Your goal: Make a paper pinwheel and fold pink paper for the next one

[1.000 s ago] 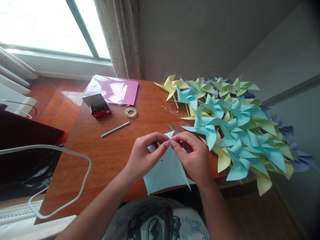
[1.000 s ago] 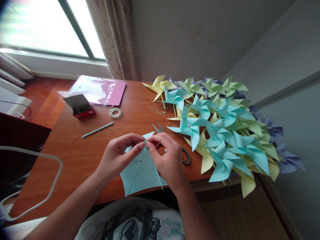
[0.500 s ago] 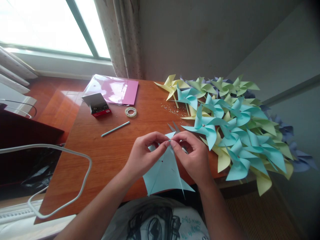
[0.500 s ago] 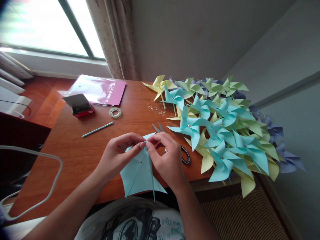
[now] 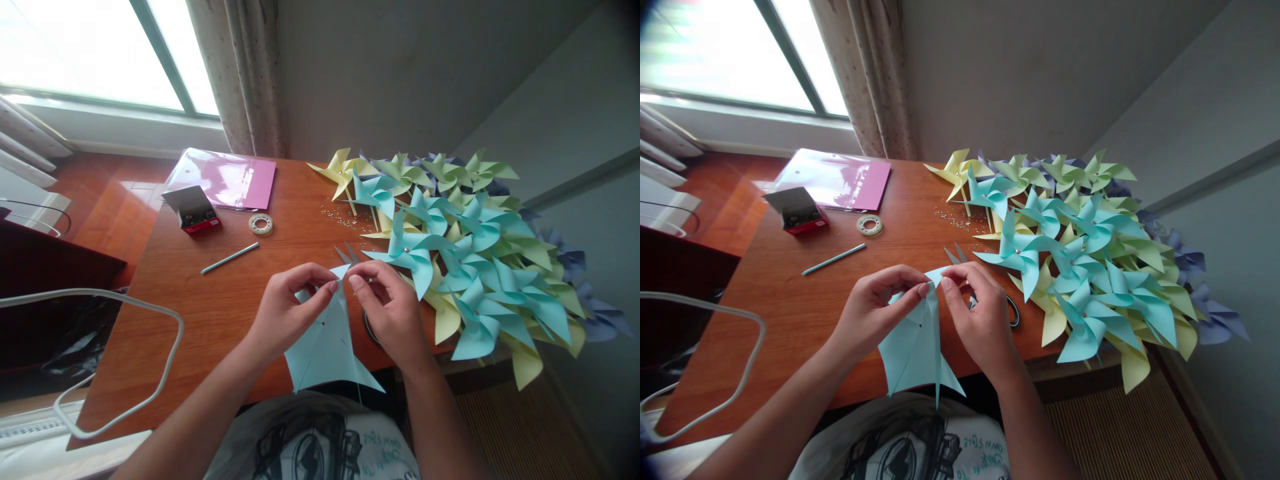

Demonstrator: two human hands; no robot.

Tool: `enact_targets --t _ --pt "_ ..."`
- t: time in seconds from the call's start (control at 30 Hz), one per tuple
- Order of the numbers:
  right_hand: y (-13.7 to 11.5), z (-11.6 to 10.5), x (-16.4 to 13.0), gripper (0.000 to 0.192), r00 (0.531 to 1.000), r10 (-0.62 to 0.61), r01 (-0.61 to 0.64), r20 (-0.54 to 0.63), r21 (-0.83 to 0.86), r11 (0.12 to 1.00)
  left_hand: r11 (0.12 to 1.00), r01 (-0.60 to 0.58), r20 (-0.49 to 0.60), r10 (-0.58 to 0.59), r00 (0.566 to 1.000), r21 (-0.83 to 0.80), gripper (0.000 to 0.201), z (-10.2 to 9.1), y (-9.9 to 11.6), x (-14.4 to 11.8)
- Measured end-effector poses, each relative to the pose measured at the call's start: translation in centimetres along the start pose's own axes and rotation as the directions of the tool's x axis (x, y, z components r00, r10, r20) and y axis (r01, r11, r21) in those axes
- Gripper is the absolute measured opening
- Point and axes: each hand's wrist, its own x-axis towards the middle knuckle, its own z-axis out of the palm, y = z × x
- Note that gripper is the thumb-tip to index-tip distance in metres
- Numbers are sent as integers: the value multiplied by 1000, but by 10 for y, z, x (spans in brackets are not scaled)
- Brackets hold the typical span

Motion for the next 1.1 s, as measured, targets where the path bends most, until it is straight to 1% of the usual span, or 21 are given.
enact_targets --t 0.07,0.1,0.17,0.2,0.27,0.3,0.37,0.43,0.53,0.6,0.63,0.7,0.77,0.8,0.83,0.87,0.9,0.97,1.1 --pt "7 -9 -6 15 999 19 -26 -42 -188 982 1000 1 -17 -1 1000 8 11 0 0 0" --pt "12 -14 -10 16 998 0 -19 -64 -310 951 1000 3 -24 -3 1000 9 11 -1 0 0" --pt "22 -22 -21 21 999 -19 -12 -51 -556 831 1000 9 -27 -9 1000 5 11 -1 0 0" --pt "28 -25 -27 26 999 -3 -26 -45 -634 773 1000 16 -26 -16 1000 2 12 -1 0 0" --pt "37 -27 -38 33 999 39 -38 -14 -712 701 1000 29 -27 -29 999 -5 12 -1 0 0" --pt "41 -27 -43 35 998 62 -42 1 -733 679 999 34 -30 -35 999 -12 12 -1 0 0" --pt "46 -26 -49 38 995 95 -47 21 -755 654 998 49 -38 -50 998 -39 12 -1 2 0" --pt "48 -24 -51 39 994 111 -58 19 -760 648 994 70 -42 -73 996 -81 12 -1 3 0" --pt "48 -22 -50 37 992 130 -91 -5 -740 666 988 98 -52 -105 993 -122 13 -2 5 2" --pt "48 -21 -49 35 987 159 -142 -39 -690 709 986 104 -57 -112 992 -131 14 -4 5 3" --pt "47 -22 -48 34 982 180 -177 -60 -641 747 985 105 -59 -114 992 -135 15 -4 5 4" --pt "47 -23 -49 36 967 240 -251 -85 -456 854 984 109 -59 -118 991 -143 16 -5 5 4" --pt "48 -27 -50 43 958 284 -287 -42 -170 943 983 114 -61 -124 990 -147 16 -5 5 4" --pt "48 -29 -49 47 958 286 -286 0 -24 958 982 116 -60 -126 990 -149 16 -5 5 4" --pt "47 -31 -49 51 960 277 -280 47 97 955 982 117 -60 -128 990 -150 16 -5 5 4" --pt "46 -33 -47 54 962 259 -272 92 183 945 981 117 -59 -128 990 -153 16 -4 5 4" --pt "44 -35 -46 56 962 239 -264 131 231 936 981 118 -55 -127 990 -154 15 -4 4 4" --pt "38 -38 -42 58 964 207 -243 168 234 941 981 117 -39 -124 991 -157 14 -4 4 4" --pt "28 -39 -34 56 977 126 -139 173 62 988 978 118 12 -117 993 -175 13 -5 2 3"
